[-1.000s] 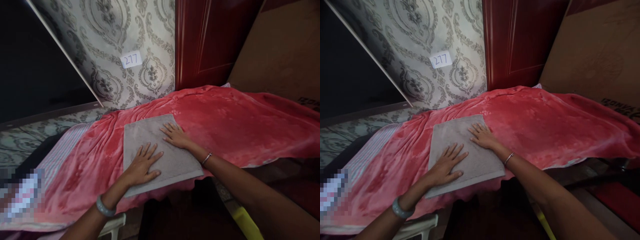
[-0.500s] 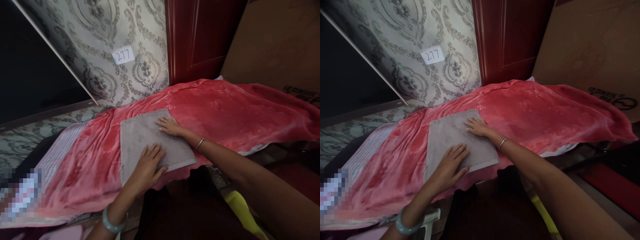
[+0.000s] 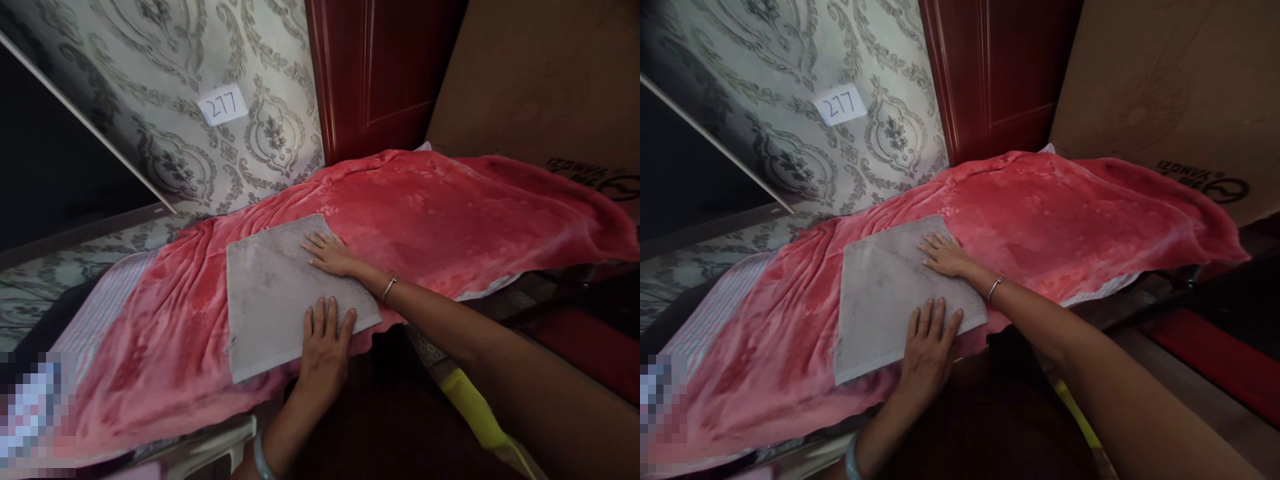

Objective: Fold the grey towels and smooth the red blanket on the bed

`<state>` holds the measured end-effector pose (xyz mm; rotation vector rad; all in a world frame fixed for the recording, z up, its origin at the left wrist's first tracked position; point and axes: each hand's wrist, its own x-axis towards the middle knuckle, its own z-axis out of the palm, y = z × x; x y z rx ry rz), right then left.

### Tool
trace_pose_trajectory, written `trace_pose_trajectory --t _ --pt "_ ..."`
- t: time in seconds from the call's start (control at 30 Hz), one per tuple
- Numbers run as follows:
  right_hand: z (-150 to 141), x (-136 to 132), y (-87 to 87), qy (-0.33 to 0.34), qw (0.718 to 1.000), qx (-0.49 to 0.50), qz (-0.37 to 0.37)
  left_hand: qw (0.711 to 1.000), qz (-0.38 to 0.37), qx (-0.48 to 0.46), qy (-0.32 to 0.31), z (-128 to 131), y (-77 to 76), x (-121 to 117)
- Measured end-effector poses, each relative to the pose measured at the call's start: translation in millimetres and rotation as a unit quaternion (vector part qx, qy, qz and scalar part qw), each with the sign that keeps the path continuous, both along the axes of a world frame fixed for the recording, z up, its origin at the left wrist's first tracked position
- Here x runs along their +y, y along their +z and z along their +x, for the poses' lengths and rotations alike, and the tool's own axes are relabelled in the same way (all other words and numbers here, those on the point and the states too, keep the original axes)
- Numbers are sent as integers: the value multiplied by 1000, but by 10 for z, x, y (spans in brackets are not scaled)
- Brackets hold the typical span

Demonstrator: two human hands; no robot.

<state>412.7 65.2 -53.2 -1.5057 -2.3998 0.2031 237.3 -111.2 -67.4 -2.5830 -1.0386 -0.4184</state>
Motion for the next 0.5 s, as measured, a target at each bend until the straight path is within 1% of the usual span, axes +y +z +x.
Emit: trace_pose_trajectory --t 0.07,0.13,0.2,0.27,0.4,0.5 --pt "5 18 1 1 1000 0 -11 1000 -14 5 -7 87 25 49" --pt "10 23 12 0 1000 -1 -24 999 -26 19 -22 205 16 95" --pt "12 11 30 -3 1000 -1 -29 999 -18 28 -30 319 -41 117" --pt "11 -10 49 -3 1000 -3 -27 999 4 20 -27 398 -131 112" --pt "7 -45 61 0 1000 -4 -16 998 44 -17 -44 430 -294 76" --pt "6 -50 44 0 1000 0 -6 996 40 -42 -65 396 -316 37"
